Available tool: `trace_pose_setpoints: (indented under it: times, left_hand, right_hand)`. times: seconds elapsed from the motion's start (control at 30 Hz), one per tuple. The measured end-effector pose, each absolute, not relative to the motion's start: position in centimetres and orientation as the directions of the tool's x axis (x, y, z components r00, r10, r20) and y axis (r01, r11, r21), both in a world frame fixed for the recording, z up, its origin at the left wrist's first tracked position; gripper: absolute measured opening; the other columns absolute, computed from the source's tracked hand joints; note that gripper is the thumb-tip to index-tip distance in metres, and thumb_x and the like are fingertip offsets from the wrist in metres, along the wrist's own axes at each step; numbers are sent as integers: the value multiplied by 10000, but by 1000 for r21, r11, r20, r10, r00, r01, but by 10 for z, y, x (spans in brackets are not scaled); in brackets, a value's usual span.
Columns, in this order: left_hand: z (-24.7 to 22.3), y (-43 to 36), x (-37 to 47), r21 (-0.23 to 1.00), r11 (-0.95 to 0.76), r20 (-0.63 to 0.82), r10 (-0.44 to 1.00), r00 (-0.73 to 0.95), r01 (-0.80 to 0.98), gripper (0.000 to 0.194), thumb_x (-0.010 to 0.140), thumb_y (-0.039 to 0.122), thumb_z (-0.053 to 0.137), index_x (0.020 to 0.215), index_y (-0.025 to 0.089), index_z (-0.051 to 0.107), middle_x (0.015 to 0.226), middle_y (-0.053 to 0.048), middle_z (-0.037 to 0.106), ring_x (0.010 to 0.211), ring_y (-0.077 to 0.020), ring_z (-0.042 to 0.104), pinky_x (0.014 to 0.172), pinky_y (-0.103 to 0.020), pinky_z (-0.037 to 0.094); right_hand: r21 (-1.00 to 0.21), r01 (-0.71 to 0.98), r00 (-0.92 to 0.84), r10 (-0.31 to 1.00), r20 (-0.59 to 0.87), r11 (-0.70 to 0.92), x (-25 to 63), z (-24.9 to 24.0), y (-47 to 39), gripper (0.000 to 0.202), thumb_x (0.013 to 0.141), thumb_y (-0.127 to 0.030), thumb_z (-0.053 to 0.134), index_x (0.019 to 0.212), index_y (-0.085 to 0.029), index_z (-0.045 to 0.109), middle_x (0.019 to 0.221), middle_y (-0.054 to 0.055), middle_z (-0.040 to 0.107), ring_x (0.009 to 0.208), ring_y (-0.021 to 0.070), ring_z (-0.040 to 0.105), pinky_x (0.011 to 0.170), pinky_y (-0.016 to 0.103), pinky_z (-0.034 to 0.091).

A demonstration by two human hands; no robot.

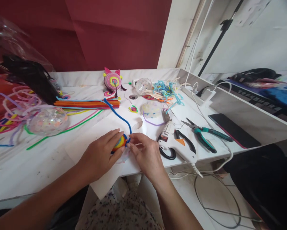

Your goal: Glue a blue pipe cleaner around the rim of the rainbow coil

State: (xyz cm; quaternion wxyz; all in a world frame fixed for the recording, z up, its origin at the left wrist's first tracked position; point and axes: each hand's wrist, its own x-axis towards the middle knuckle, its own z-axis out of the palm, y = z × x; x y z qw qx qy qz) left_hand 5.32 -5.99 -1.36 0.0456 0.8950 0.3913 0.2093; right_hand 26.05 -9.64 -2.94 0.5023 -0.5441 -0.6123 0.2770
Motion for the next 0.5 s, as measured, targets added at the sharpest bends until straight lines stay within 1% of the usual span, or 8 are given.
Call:
trace_pose_setpoints:
  times: [0.1,0.17,0.23,0.3,0.37,0.43,0.5]
  left_hand:
    - [-14,-61,53,250,-675,343,733,588,694,618,1186,571,391,1585,185,663,1640,-165,695,1494,-341,696,1242,-510,609]
    - [-15,-62,53,250,-664,351,741,573,705,614,1184,576,393,1589,206,666,1649,-149,691,1494,-338,696,1244,-504,610]
    - [-17,-63,53,245,-655,361,746,559,715,610,1179,588,405,1582,219,676,1648,-131,695,1491,-332,699,1245,-484,610]
    - [-20,-63,53,237,-652,382,744,548,720,612,1173,606,416,1569,227,689,1634,-113,709,1477,-331,708,1234,-467,619]
    - [-24,-62,51,231,-658,407,734,543,717,604,1168,617,417,1569,257,690,1626,-86,718,1465,-336,715,1223,-470,630]
    - [-29,-60,50,239,-665,426,727,539,707,585,1164,618,411,1595,317,667,1643,-54,706,1466,-349,713,1223,-504,635]
    - [-35,-58,48,263,-663,433,730,528,701,573,1161,613,395,1635,383,621,1669,-26,681,1475,-376,704,1217,-564,642]
  right_hand:
    - [-822,438,45,904,426,365,263,-29,-103,254,954,-89,727,1161,-191,832,1056,94,887,894,236,863,802,333,703]
    - [-745,490,23,848,530,453,268,-26,-114,224,1003,-92,701,1166,-194,816,1056,87,878,885,224,855,796,322,698]
    - [-641,583,46,767,640,500,278,-21,-130,209,1060,-89,660,1177,-203,790,1052,80,864,908,216,842,811,319,689]
    - [-517,721,86,679,729,462,294,-18,-145,229,1091,-69,624,1207,-214,759,1090,85,850,991,223,823,886,346,683]
    - [-397,848,96,636,766,351,314,-16,-155,246,1096,-70,622,1258,-219,733,1166,110,831,1111,264,793,1004,433,665]
    - [-326,916,88,676,732,234,336,-18,-160,265,1093,-113,638,1327,-215,711,1256,149,804,1201,324,758,1060,529,642]
    - [-309,934,67,765,641,177,357,-21,-161,309,1081,-154,648,1382,-208,689,1321,181,782,1217,360,748,1027,562,651]
